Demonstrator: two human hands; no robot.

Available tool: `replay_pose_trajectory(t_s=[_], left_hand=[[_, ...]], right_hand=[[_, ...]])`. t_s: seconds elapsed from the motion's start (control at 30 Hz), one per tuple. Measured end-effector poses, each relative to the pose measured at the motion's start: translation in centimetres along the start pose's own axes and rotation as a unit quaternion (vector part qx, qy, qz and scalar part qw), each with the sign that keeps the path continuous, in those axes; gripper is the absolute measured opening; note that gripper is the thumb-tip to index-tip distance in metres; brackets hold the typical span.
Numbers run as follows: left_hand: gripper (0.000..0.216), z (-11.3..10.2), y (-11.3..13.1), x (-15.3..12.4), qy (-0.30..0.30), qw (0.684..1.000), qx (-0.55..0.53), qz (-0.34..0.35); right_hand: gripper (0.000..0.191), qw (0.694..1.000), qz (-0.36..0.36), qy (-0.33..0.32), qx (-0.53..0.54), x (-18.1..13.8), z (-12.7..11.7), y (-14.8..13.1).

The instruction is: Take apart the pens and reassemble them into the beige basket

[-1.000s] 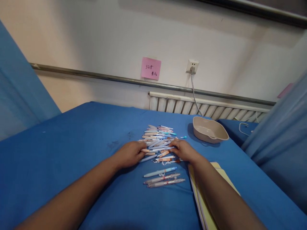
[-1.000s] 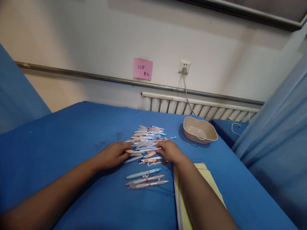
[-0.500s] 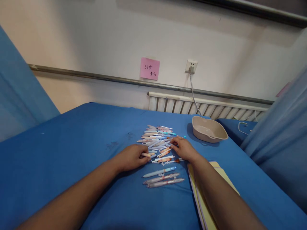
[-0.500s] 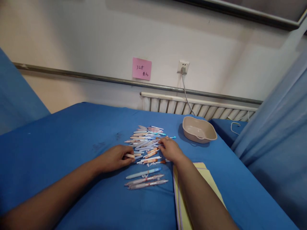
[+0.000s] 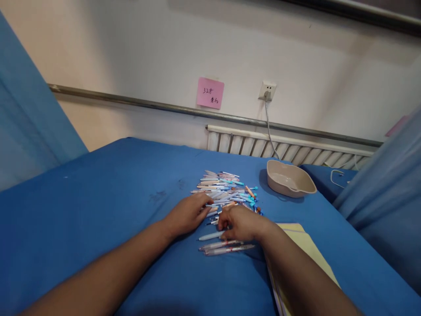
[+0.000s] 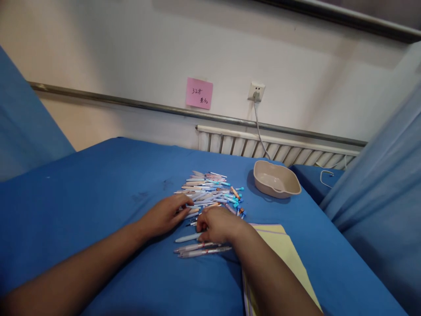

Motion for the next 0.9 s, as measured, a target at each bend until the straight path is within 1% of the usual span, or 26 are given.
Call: replay_pose_trajectory(t_s=[0.07,0.13,0.2,0.27,0.33,0.4,0.47,0.53,0.6,0.67,0.73,0.8,0.9], left_hand=[[0.02,-0.1,0.2,0.0,-0.003,1.0,-0.008,0.006],[0.022,-0.2,0.5,-0.1,-0.01,1.0,-0.018,0.014],[0.022,-0.1,0.7,-0.1,-0.019,0.999,-0.03,0.022],[0.022,0.0,0.9,-0.2,-0.028,0.998,-0.038,0.035],[0.023,0.2,0.7,-0.2,-0.034,0.998,-0.034,0.045],[0.023,0.4,0.3,-0.2,-0.029,0.999,-0.021,0.039],[0.024,0.5,-0.1,-0.1,-0.013,1.0,-0.008,0.025],[0.024,0.5,-0.5,0.0,-0.001,1.0,0.001,0.017],[0.023,0.5,-0.6,0.0,0.0,1.0,0.006,0.018],[0.021,0.4,-0.5,-0.1,0.003,1.0,0.006,0.022],[0.02,0.4,-0.3,-0.1,0.017,1.0,-0.003,0.026],[0.02,0.3,-0.2,0.0,0.03,0.999,-0.014,0.028],[0.024,0.2,-0.1,0.1,0.018,1.0,-0.023,0.004]], right_hand=[[0.009,0.999,-0.006,0.016,-0.033,0.0,-0.1,-0.2],[0.008,0.999,0.015,0.039,-0.009,0.2,0.0,0.3],[0.009,0.995,0.054,0.058,0.066,0.3,0.2,1.2],[0.009,0.981,0.081,0.068,0.163,0.6,0.5,2.1],[0.012,0.964,0.083,0.073,0.244,0.7,0.7,2.7],[0.016,0.952,0.077,0.077,0.287,0.9,0.7,3.1],[0.02,0.949,0.074,0.086,0.294,0.9,0.6,3.5],[0.021,0.953,0.073,0.101,0.274,0.8,0.4,3.8],[0.02,0.958,0.071,0.113,0.254,0.8,0.4,3.9],[0.018,0.961,0.068,0.112,0.245,0.9,0.5,3.8],[0.015,0.962,0.071,0.115,0.239,1.0,0.7,3.7],[0.013,0.963,0.073,0.131,0.226,1.1,0.7,3.6],[0.011,0.963,0.064,0.156,0.21,1.1,0.7,3.5]])
Point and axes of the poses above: each hand's wrist, its own x-axis towards the middle knuckle, its own z-axis out of the palm, y = z × x, the point moved 1 cm from there along x, towards the middle knuckle, and after that the axes turned 3 degrees about -y, right-handed, at the moved point
